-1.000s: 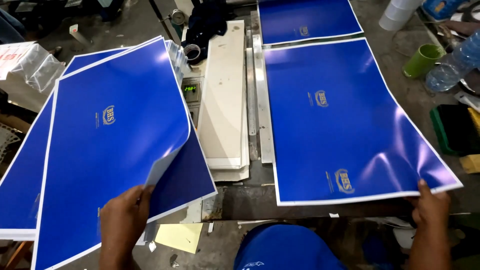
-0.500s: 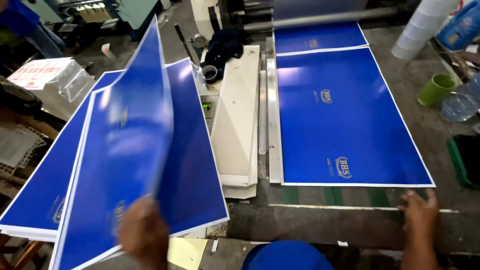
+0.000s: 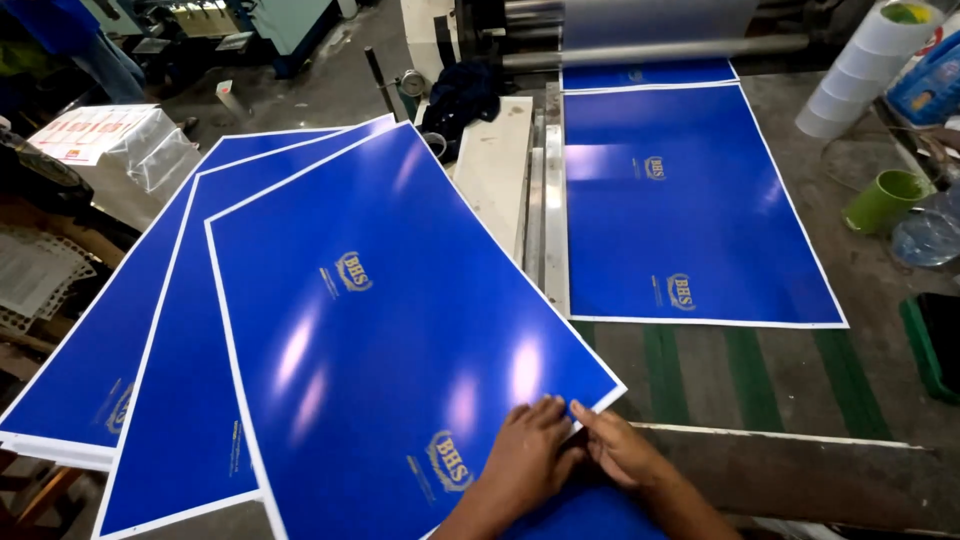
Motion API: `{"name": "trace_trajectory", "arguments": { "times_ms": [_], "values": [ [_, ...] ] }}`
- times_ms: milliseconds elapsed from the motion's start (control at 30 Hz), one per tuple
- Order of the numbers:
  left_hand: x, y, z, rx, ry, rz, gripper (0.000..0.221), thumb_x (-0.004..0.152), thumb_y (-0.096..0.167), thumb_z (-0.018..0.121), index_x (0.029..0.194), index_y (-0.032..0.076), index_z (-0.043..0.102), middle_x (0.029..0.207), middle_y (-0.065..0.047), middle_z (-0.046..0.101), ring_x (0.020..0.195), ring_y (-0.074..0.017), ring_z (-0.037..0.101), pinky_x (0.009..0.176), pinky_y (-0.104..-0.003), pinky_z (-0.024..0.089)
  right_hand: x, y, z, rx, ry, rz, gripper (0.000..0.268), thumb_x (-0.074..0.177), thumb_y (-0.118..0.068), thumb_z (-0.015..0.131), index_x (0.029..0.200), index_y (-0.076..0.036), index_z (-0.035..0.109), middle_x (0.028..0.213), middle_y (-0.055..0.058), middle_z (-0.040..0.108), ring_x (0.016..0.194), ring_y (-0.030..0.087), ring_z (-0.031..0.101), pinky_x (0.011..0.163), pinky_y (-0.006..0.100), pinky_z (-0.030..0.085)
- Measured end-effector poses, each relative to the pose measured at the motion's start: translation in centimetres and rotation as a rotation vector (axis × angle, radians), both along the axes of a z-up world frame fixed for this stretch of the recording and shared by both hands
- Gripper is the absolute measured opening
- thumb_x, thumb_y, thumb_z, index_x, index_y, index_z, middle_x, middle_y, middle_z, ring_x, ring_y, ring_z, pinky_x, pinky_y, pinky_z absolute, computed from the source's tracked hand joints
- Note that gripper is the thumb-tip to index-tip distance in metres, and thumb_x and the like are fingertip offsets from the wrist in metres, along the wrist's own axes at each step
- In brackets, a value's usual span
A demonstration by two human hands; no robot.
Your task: Picking up large blue printed sheets from a machine and stacking them into a pile.
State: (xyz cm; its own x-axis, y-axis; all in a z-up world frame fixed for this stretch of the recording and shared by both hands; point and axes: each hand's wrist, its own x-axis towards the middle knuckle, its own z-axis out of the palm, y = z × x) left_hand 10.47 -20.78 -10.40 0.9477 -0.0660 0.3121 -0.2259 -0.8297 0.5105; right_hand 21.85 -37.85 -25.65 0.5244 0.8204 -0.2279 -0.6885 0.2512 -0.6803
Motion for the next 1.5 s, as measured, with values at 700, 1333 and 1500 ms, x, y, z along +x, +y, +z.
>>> {"name": "trace_trajectory", "arguments": {
  "times_ms": [700,1333,1500],
  "values": [
    [-8.2,17.0,-1.9,0.629,0.450,0.451,0.089,0.081,0.032,0.081,0.154,0.008,0.036,0.165,-0.018,0.027,0.155,-0.0379,0.017,0.122,-0.058,0.015,5.8,-16.1,1.9,-0.712,-0.215,-1.197,0.028,0.110,-0.013,0.059,0.137,-0.005,0.059,0.119,0.014,0.068,0.095,0.019,0.072,0.076,0.034,0.065],
    [-7.2,19.2,3.6,0.589,0.234,0.506,0.029,0.099,0.016,0.064,0.126,0.005,0.064,0.129,-0.014,0.066,0.107,-0.0284,0.067,0.089,-0.043,0.055,4.0,-44.3,-17.2,-0.936,-0.295,-1.089,0.042,0.130,-0.029,0.026,0.156,0.001,0.041,0.125,0.025,0.060,0.105,0.040,0.064,0.079,0.045,0.057],
    [-6.8,17.4,8.1,0.562,-0.296,0.634,0.009,0.099,0.010,0.067,0.102,0.006,0.075,0.101,-0.013,0.078,0.082,-0.0290,0.075,0.068,-0.039,0.059,-0.1,-40.4,-11.6,-0.832,-0.261,-1.216,0.033,0.127,-0.022,0.037,0.149,0.003,0.041,0.126,0.021,0.061,0.105,0.030,0.067,0.077,0.038,0.058]
  ]
}}
